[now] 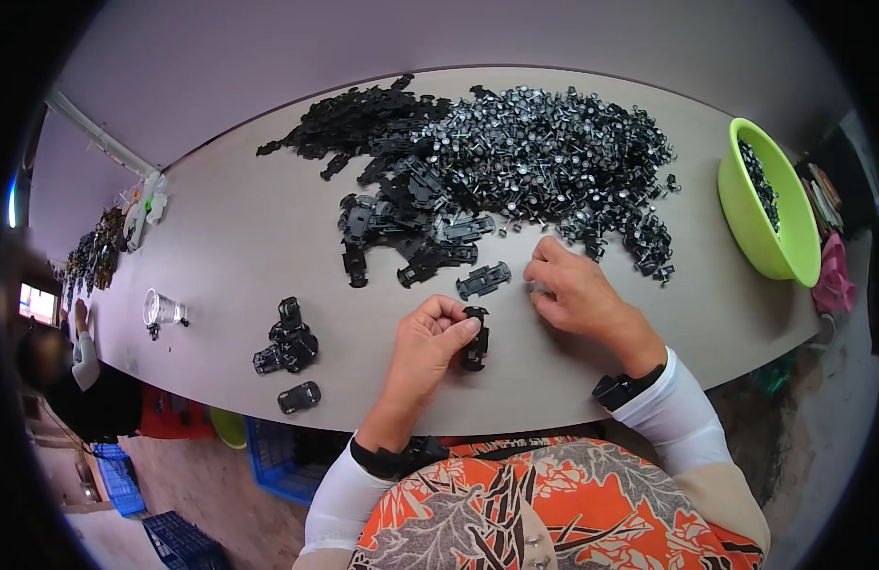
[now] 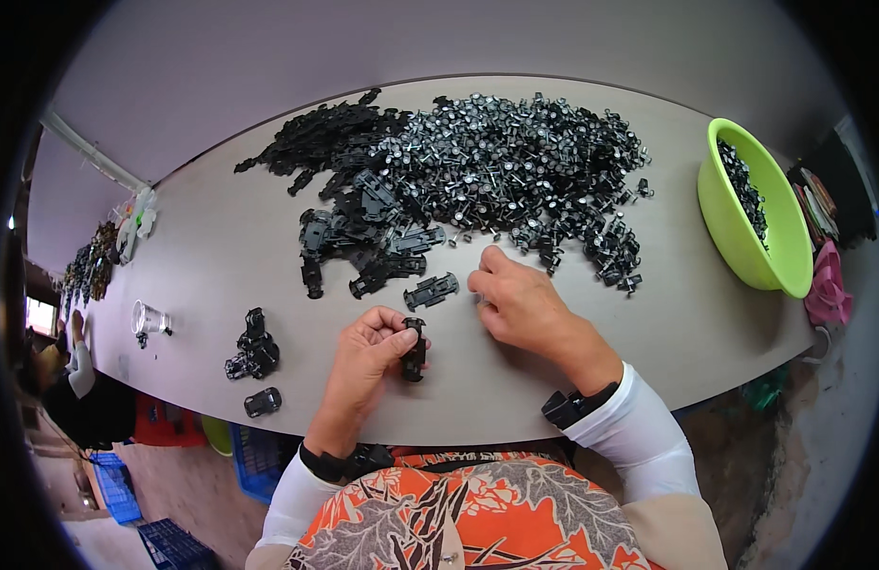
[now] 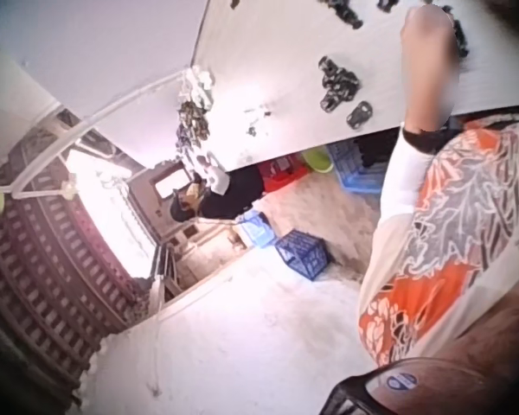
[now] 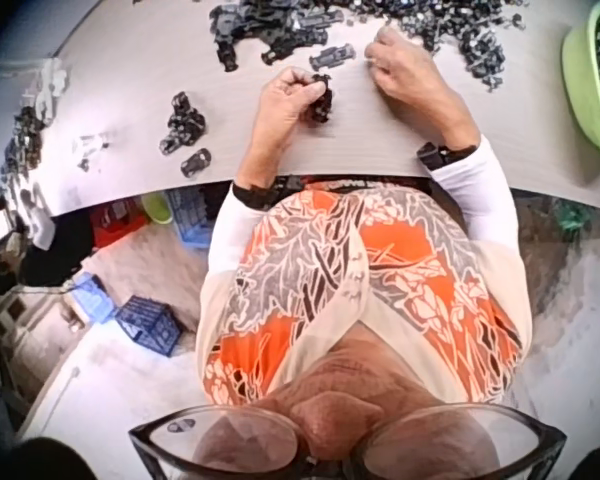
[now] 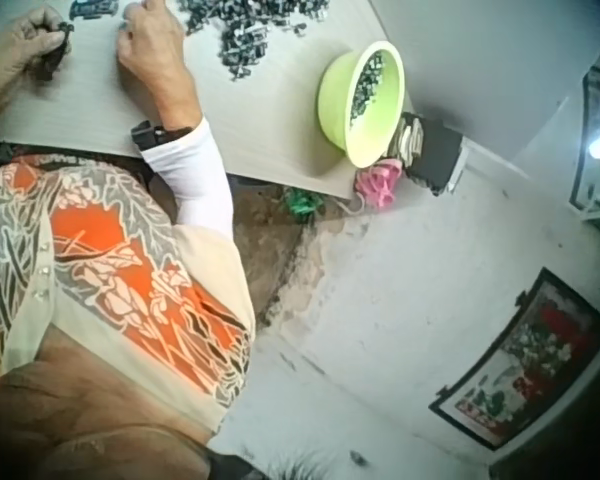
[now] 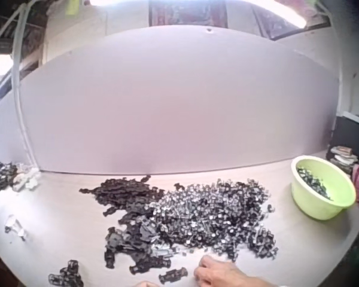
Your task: The person sits at a table and assembles small black plastic components by hand. They pick up a plastic housing and insert a metal pin into it, repeating this process for multiple units. The person places the finished assemblies on the table surface.
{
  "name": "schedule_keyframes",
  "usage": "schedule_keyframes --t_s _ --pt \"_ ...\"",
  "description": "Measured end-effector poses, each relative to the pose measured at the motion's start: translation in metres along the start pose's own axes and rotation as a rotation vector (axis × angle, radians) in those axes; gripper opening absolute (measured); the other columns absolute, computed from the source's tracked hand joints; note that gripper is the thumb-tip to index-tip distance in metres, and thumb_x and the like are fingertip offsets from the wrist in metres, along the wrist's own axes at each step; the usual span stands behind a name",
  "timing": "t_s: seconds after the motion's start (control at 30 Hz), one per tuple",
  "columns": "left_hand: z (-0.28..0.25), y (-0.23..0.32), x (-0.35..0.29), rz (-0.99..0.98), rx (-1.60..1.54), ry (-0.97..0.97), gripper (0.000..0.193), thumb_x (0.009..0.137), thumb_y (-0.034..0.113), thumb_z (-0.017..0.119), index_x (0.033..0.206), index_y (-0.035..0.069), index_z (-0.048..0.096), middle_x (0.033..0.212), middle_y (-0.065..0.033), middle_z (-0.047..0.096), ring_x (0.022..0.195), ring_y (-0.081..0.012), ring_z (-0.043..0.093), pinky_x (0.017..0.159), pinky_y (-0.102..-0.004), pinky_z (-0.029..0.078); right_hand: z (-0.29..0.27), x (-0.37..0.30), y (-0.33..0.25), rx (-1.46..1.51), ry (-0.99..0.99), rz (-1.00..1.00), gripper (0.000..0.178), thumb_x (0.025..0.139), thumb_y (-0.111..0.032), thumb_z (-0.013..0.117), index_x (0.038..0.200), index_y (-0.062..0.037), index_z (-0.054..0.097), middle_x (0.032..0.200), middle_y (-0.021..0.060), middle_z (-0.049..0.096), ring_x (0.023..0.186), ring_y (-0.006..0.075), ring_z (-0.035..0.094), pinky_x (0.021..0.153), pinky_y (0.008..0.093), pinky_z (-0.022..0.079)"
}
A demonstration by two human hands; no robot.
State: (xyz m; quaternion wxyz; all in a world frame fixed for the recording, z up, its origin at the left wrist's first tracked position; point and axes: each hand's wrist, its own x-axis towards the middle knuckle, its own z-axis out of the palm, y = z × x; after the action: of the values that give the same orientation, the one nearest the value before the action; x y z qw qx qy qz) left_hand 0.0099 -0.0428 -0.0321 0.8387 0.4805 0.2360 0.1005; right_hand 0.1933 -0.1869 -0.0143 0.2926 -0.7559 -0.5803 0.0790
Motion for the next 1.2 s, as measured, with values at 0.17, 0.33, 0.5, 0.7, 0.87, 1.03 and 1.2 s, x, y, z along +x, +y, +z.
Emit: schedule_keyframes --t_s 0.17,0.33,0.5,0.7,0.87,1.03,1.2 --pt "0.01 0.01 -0.004 -0.108 -0.125 0.015 0.021 0.088 0.004 0.062 0.107 0.001 0.054 0.082 -0.0078 0.063 0.073 -0.021 0.068 0.064 -0.0322 0.058 -0.006 -0.022 -0.011 -0.046 -0.076 0.049 0.007 0.072 -0.005 0.06 0.078 -0.002 0.057 0.091 0.0123 0.049 0.075 0.0319 0.057 0.064 0.0423 0.048" --pt "0.014 0.003 -0.003 -0.052 -0.077 0.089 0.022 0.089 0.005 0.061 0.11 0.002 0.054 0.084 -0.007 0.062 0.069 -0.0161 0.066 0.056 -0.0255 0.055 -0.003 -0.027 -0.014 -0.05 -0.039 -0.023 0.01 0.073 -0.006 0.063 0.078 0.0008 0.057 0.09 0.012 0.05 0.072 0.0296 0.057 0.061 0.0405 0.049" --pt "0.005 0.002 0.0 -0.024 -0.069 0.055 0.017 0.089 0.005 0.06 0.104 0.001 0.052 0.084 -0.009 0.061 0.062 -0.0159 0.064 0.053 -0.0251 0.054 -0.005 -0.038 -0.04 0.357 0.087 -0.007 0.03 0.07 0.001 0.071 0.098 -0.0006 0.059 0.097 0.0114 0.052 0.07 0.0238 0.059 0.056 0.0306 0.049" --pt "0.027 0.001 -0.003 -0.138 -0.203 -0.05 0.022 0.09 0.005 0.059 0.108 -0.002 0.048 0.083 -0.0125 0.063 0.06 -0.0201 0.066 0.052 -0.0284 0.057 0.005 -0.04 -0.045 0.276 0.207 -0.204 0.034 0.07 0.002 0.071 0.102 -0.0025 0.058 0.096 0.0109 0.053 0.072 0.0245 0.06 0.059 0.0317 0.051" --pt "0.033 0.01 -0.008 -0.291 -0.077 -0.148 0.019 0.09 0.008 0.061 0.103 -0.003 0.054 0.081 -0.0114 0.063 0.059 -0.0179 0.064 0.049 -0.0266 0.053 0.005 -0.046 -0.043 0.279 0.178 -0.221 0.037 0.067 0.002 0.074 0.101 -0.0018 0.06 0.095 0.0108 0.056 0.072 0.0232 0.061 0.057 0.0302 0.051" --pt "0.032 -0.002 -0.007 -0.325 0.013 -0.21 0.018 0.09 0.015 0.064 0.092 -0.002 0.061 0.074 -0.0089 0.063 0.055 -0.0141 0.061 0.044 -0.0222 0.047 0.006 -0.048 -0.049 0.257 0.178 -0.24 0.043 0.069 -0.003 0.074 0.109 -0.0044 0.06 0.094 0.0083 0.057 0.073 0.0241 0.061 0.059 0.0322 0.052" --pt "0.033 -0.004 -0.005 -0.274 -0.085 -0.07 0.015 0.09 0.014 0.063 0.089 -0.001 0.06 0.073 -0.008 0.062 0.053 -0.013 0.06 0.042 -0.0209 0.043 0.006 -0.05 -0.048 0.161 0.271 -0.238 0.043 0.063 -0.002 0.078 0.101 -0.0008 0.058 0.094 0.0113 0.06 0.078 0.0275 0.061 0.061 0.033 0.051"
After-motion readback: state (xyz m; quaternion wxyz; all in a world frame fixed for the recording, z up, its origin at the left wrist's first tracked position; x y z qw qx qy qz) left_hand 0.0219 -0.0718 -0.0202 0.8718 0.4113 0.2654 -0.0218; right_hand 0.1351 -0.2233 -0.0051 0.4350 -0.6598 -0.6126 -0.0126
